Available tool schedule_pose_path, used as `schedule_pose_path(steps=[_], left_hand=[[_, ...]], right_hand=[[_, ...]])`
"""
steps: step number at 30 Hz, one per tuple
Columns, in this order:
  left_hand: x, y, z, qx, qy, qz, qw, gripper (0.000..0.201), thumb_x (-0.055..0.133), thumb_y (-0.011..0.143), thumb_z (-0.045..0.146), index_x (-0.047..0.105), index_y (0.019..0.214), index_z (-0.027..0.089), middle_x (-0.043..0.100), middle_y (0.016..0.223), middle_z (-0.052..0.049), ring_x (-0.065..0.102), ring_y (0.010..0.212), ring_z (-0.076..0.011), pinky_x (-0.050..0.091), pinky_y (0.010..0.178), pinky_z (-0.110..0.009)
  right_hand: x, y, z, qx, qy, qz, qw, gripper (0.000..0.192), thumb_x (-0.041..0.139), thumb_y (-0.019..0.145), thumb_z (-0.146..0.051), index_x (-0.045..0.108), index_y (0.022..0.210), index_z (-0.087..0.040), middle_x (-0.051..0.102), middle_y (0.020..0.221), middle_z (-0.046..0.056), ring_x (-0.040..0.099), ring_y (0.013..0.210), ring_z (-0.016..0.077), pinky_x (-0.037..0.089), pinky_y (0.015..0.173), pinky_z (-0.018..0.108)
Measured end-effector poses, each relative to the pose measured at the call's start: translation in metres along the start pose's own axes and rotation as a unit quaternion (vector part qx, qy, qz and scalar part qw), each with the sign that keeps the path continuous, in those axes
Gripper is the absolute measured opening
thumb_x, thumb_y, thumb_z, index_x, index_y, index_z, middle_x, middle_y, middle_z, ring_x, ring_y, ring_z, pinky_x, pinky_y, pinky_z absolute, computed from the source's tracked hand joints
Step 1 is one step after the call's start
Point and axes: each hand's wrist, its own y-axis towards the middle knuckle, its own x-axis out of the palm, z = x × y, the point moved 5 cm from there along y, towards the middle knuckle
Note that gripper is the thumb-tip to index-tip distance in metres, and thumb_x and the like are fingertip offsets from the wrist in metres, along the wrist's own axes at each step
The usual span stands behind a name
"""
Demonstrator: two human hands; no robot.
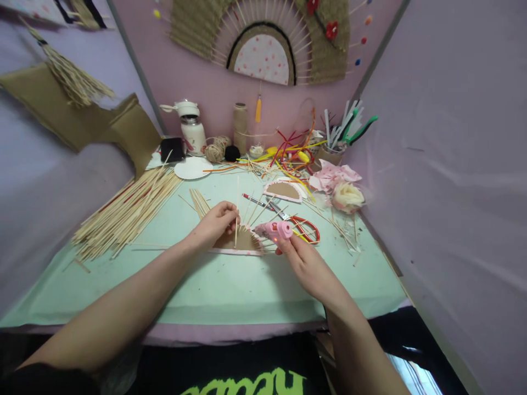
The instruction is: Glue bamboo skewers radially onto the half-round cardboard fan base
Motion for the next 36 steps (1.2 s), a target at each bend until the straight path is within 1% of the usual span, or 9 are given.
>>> schedule_pose_path(steps=[4,9,19,26,36], left_hand=[[0.0,0.0,-0.001,-0.003,0.017,-0.001,1.0,0.013,0.049,0.092,0.012,0.05,0.082,0.02,0.059,0.06,0.006,0.048,0.044,-0.0044,0.037,0.046,-0.015],[-0.001,0.001,-0.001,-0.002,0.019,-0.007,1.0,0.013,0.049,0.092,0.012,0.05,0.081,0.02,0.06,0.062,0.006,0.048,0.044,-0.0044,0.038,0.047,-0.016],[-0.001,0.0,0.0,0.0,-0.005,-0.001,1.0,0.013,0.054,0.089,0.012,0.05,0.079,0.019,0.06,0.062,0.005,0.048,0.044,-0.0047,0.037,0.046,-0.016],[-0.001,0.0,0.001,-0.005,0.004,-0.002,1.0,0.012,0.05,0.091,0.012,0.05,0.081,0.019,0.06,0.062,0.006,0.047,0.044,-0.0046,0.037,0.047,-0.016],[-0.001,0.0,-0.001,-0.008,0.006,-0.004,1.0,0.011,0.051,0.091,0.014,0.05,0.082,0.02,0.059,0.061,0.006,0.046,0.042,-0.0046,0.037,0.047,-0.016]], right_hand=[[0.004,0.004,0.0,0.002,-0.019,-0.013,1.0,0.053,0.034,0.095,-0.064,0.062,0.082,-0.021,0.06,0.07,0.004,0.057,0.072,0.0211,0.047,0.072,0.034],[0.008,0.008,0.001,0.004,-0.037,-0.027,0.999,0.053,0.034,0.094,-0.064,0.061,0.08,-0.021,0.06,0.07,0.004,0.057,0.07,0.0208,0.045,0.071,0.034],[0.009,0.01,-0.002,-0.01,-0.046,-0.02,0.999,0.052,0.033,0.095,-0.064,0.059,0.078,-0.022,0.058,0.069,0.003,0.055,0.069,0.02,0.044,0.069,0.032],[0.011,0.012,-0.004,-0.012,-0.062,-0.028,0.998,0.051,0.031,0.095,-0.062,0.055,0.075,-0.022,0.06,0.076,0.005,0.055,0.072,0.0203,0.045,0.07,0.033],[0.011,0.012,-0.005,-0.007,-0.048,-0.03,0.998,0.053,0.033,0.095,-0.064,0.058,0.075,-0.022,0.062,0.074,0.005,0.057,0.071,0.0205,0.046,0.07,0.034]])
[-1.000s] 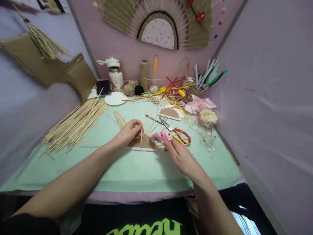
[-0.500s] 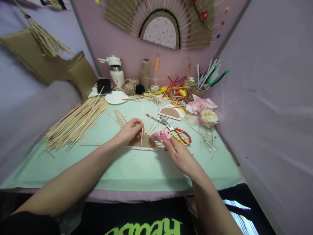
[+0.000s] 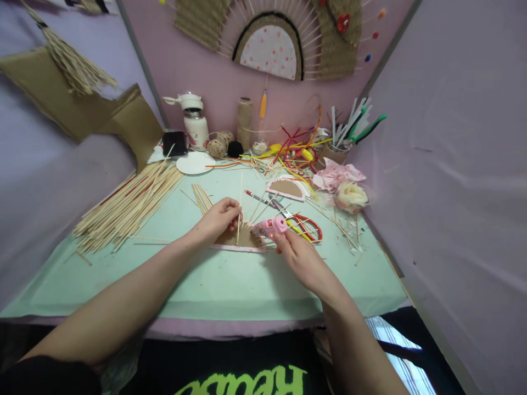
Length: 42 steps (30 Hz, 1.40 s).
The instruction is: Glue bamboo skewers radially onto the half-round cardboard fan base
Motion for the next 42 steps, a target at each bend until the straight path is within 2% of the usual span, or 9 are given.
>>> schedule_pose_path(steps=[9,19,25,35,38,42], left_hand=[[-0.001,0.0,-0.001,0.001,-0.002,0.003,1.0,0.01,0.054,0.09,0.015,0.051,0.082,0.02,0.059,0.06,0.006,0.046,0.042,-0.0048,0.037,0.046,-0.016],[-0.001,0.001,-0.001,0.007,-0.003,0.002,1.0,0.01,0.053,0.09,0.014,0.052,0.082,0.02,0.059,0.06,0.006,0.047,0.043,-0.0047,0.038,0.047,-0.015],[-0.001,0.002,-0.001,0.009,-0.01,0.003,1.0,0.011,0.054,0.09,0.014,0.051,0.08,0.02,0.058,0.058,0.006,0.046,0.042,-0.0048,0.037,0.046,-0.015],[-0.002,0.003,0.0,0.013,-0.002,0.005,1.0,0.013,0.051,0.091,0.011,0.051,0.081,0.019,0.059,0.06,0.006,0.047,0.043,-0.0046,0.037,0.045,-0.016],[-0.002,0.003,0.0,0.017,-0.002,0.004,1.0,0.012,0.051,0.091,0.012,0.051,0.081,0.019,0.059,0.061,0.005,0.047,0.044,-0.0046,0.038,0.045,-0.016],[-0.002,0.001,0.001,0.014,-0.009,0.004,1.0,0.01,0.053,0.089,0.014,0.052,0.081,0.019,0.061,0.063,0.005,0.047,0.045,-0.0048,0.038,0.046,-0.016]], right_hand=[[-0.001,0.0,0.001,0.009,-0.002,0.01,1.0,0.053,0.033,0.095,-0.065,0.058,0.076,-0.021,0.06,0.069,0.004,0.056,0.066,0.0201,0.045,0.067,0.034],[-0.002,0.004,0.006,0.001,-0.008,0.023,1.0,0.051,0.032,0.095,-0.063,0.057,0.081,-0.021,0.066,0.079,0.006,0.058,0.072,0.0205,0.043,0.067,0.032],[-0.003,0.006,0.006,0.0,-0.014,0.03,0.999,0.05,0.033,0.095,-0.062,0.057,0.078,-0.021,0.063,0.075,0.005,0.057,0.07,0.0203,0.044,0.066,0.032],[-0.01,0.013,-0.007,-0.025,-0.068,0.018,0.997,0.05,0.033,0.096,-0.063,0.056,0.077,-0.023,0.065,0.078,0.006,0.057,0.073,0.0213,0.042,0.067,0.032],[-0.017,0.011,-0.011,-0.034,-0.061,0.041,0.997,0.05,0.032,0.097,-0.063,0.058,0.081,-0.023,0.067,0.083,0.008,0.059,0.079,0.023,0.041,0.072,0.032],[-0.035,-0.002,-0.007,-0.03,-0.06,0.114,0.991,0.054,0.031,0.097,-0.065,0.059,0.082,-0.022,0.065,0.081,0.008,0.057,0.077,0.0238,0.04,0.072,0.033]])
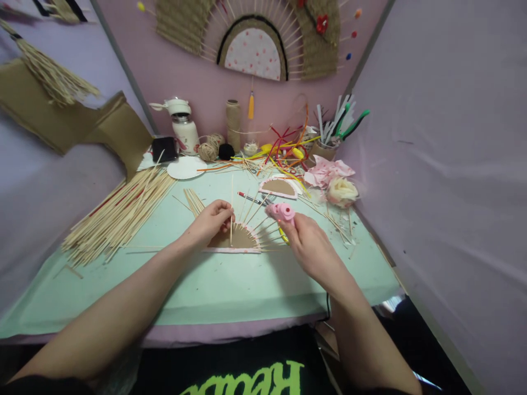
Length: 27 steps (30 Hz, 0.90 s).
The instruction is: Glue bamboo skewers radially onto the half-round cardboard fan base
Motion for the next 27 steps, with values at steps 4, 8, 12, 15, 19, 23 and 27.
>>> schedule_pose_path(steps=[4,8,12,15,19,23,27], left_hand=[[0.0,0.001,0.0,-0.002,0.004,-0.001,1.0,0.007,0.055,0.088,0.016,0.052,0.082,0.019,0.061,0.064,0.005,0.048,0.046,-0.005,0.039,0.047,-0.017],[-0.003,0.002,0.0,0.009,0.001,0.003,1.0,0.004,0.054,0.087,0.019,0.052,0.084,0.019,0.06,0.065,0.005,0.049,0.048,-0.005,0.039,0.048,-0.016],[-0.005,0.002,0.01,0.022,0.03,-0.005,0.999,0.006,0.055,0.087,0.024,0.053,0.085,0.019,0.059,0.064,0.006,0.045,0.046,-0.0048,0.033,0.044,-0.016],[0.001,0.004,0.027,0.062,0.074,-0.031,0.995,0.006,0.057,0.085,0.024,0.055,0.085,0.018,0.061,0.065,0.005,0.046,0.048,-0.0057,0.034,0.045,-0.018],[0.019,0.015,0.049,0.112,0.202,-0.079,0.97,0.007,0.058,0.085,0.024,0.06,0.087,0.017,0.066,0.069,0.001,0.053,0.054,-0.0084,0.041,0.053,-0.021],[0.044,0.029,0.059,0.157,0.412,-0.105,0.892,0.01,0.059,0.086,0.024,0.066,0.087,0.017,0.072,0.076,-0.001,0.06,0.063,-0.0112,0.043,0.06,-0.022],[0.063,0.044,0.056,0.151,0.563,-0.123,0.803,0.011,0.061,0.085,0.021,0.071,0.087,0.017,0.075,0.082,-0.003,0.066,0.076,-0.0151,0.045,0.068,-0.024]], right_hand=[[-0.025,-0.012,0.021,0.009,-0.044,0.075,0.996,0.054,0.032,0.096,-0.066,0.062,0.085,-0.022,0.063,0.081,0.01,0.055,0.077,0.0248,0.039,0.071,0.034],[-0.047,-0.024,0.072,0.053,-0.15,0.134,0.978,0.05,0.039,0.093,-0.063,0.064,0.091,-0.02,0.064,0.082,0.011,0.055,0.074,0.0252,0.037,0.067,0.035],[-0.055,-0.038,0.133,0.12,-0.29,0.142,0.939,0.049,0.039,0.094,-0.057,0.066,0.095,-0.016,0.065,0.081,0.013,0.054,0.07,0.0265,0.036,0.065,0.036],[-0.05,-0.044,0.159,0.13,-0.38,0.135,0.906,0.049,0.038,0.096,-0.051,0.066,0.099,-0.011,0.065,0.088,0.018,0.056,0.078,0.03,0.039,0.072,0.039],[-0.036,-0.045,0.168,0.14,-0.425,0.113,0.887,0.048,0.041,0.096,-0.046,0.066,0.105,-0.006,0.064,0.091,0.022,0.057,0.086,0.0337,0.041,0.077,0.041],[-0.03,-0.046,0.169,0.144,-0.42,0.105,0.89,0.046,0.048,0.094,-0.043,0.066,0.108,-0.003,0.064,0.093,0.023,0.057,0.089,0.0353,0.043,0.082,0.043],[-0.037,-0.057,0.166,0.137,-0.405,0.128,0.895,0.055,0.056,0.09,-0.048,0.063,0.119,-0.001,0.062,0.104,0.027,0.057,0.094,0.0396,0.044,0.083,0.048]])
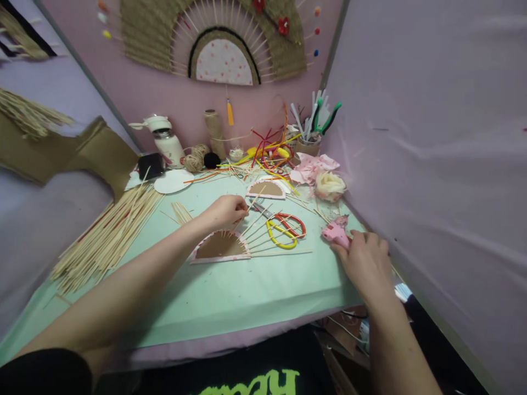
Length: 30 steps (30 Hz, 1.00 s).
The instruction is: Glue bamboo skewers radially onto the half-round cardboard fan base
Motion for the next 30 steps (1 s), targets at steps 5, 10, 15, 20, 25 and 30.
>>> schedule_pose_path(steps=[5,10,15,20,25,30], left_hand=[[0.007,0.019,0.006,-0.012,0.064,-0.029,0.997,0.013,0.065,0.082,0.021,0.075,0.089,0.018,0.077,0.092,-0.006,0.069,0.088,-0.0194,0.047,0.075,-0.025],[0.012,0.027,0.01,-0.01,0.11,-0.054,0.992,0.015,0.065,0.08,0.02,0.077,0.09,0.018,0.077,0.094,-0.008,0.069,0.092,-0.0209,0.048,0.076,-0.025],[0.02,0.027,0.01,0.0,0.14,-0.071,0.988,0.017,0.063,0.082,0.02,0.076,0.092,0.017,0.077,0.094,-0.008,0.07,0.093,-0.0206,0.049,0.079,-0.025],[0.025,0.025,0.009,-0.001,0.159,-0.08,0.984,0.021,0.062,0.082,0.02,0.076,0.096,0.016,0.077,0.101,-0.01,0.069,0.1,-0.0227,0.05,0.081,-0.025],[0.026,0.025,0.012,-0.002,0.168,-0.084,0.982,0.023,0.059,0.081,0.016,0.076,0.097,0.015,0.076,0.103,-0.012,0.07,0.101,-0.0241,0.051,0.083,-0.027],[0.028,0.025,0.013,0.0,0.168,-0.086,0.982,0.023,0.059,0.082,0.018,0.076,0.097,0.014,0.076,0.101,-0.014,0.07,0.1,-0.0261,0.052,0.085,-0.029]], right_hand=[[-0.025,-0.009,-0.001,-0.017,0.054,0.053,0.997,0.067,0.039,0.096,-0.053,0.057,0.128,0.003,0.058,0.113,0.034,0.054,0.105,0.0462,0.042,0.087,0.057],[-0.039,-0.011,-0.012,-0.032,0.083,0.094,0.992,0.07,0.028,0.097,-0.058,0.058,0.127,-0.002,0.058,0.114,0.03,0.054,0.108,0.0448,0.042,0.092,0.059],[-0.037,-0.011,-0.014,-0.028,0.097,0.113,0.988,0.075,0.024,0.096,-0.064,0.061,0.123,-0.004,0.059,0.113,0.03,0.055,0.106,0.0444,0.043,0.091,0.059],[-0.031,-0.01,-0.012,-0.032,0.102,0.123,0.987,0.077,0.024,0.095,-0.067,0.063,0.122,-0.007,0.06,0.112,0.028,0.056,0.105,0.0435,0.044,0.09,0.058],[-0.028,-0.009,-0.011,-0.034,0.111,0.113,0.987,0.072,0.028,0.095,-0.065,0.064,0.122,-0.008,0.061,0.112,0.027,0.056,0.107,0.043,0.044,0.09,0.058],[-0.027,-0.009,-0.012,-0.025,0.119,0.091,0.988,0.074,0.029,0.096,-0.064,0.063,0.122,-0.003,0.059,0.115,0.03,0.055,0.111,0.0445,0.041,0.095,0.057]])
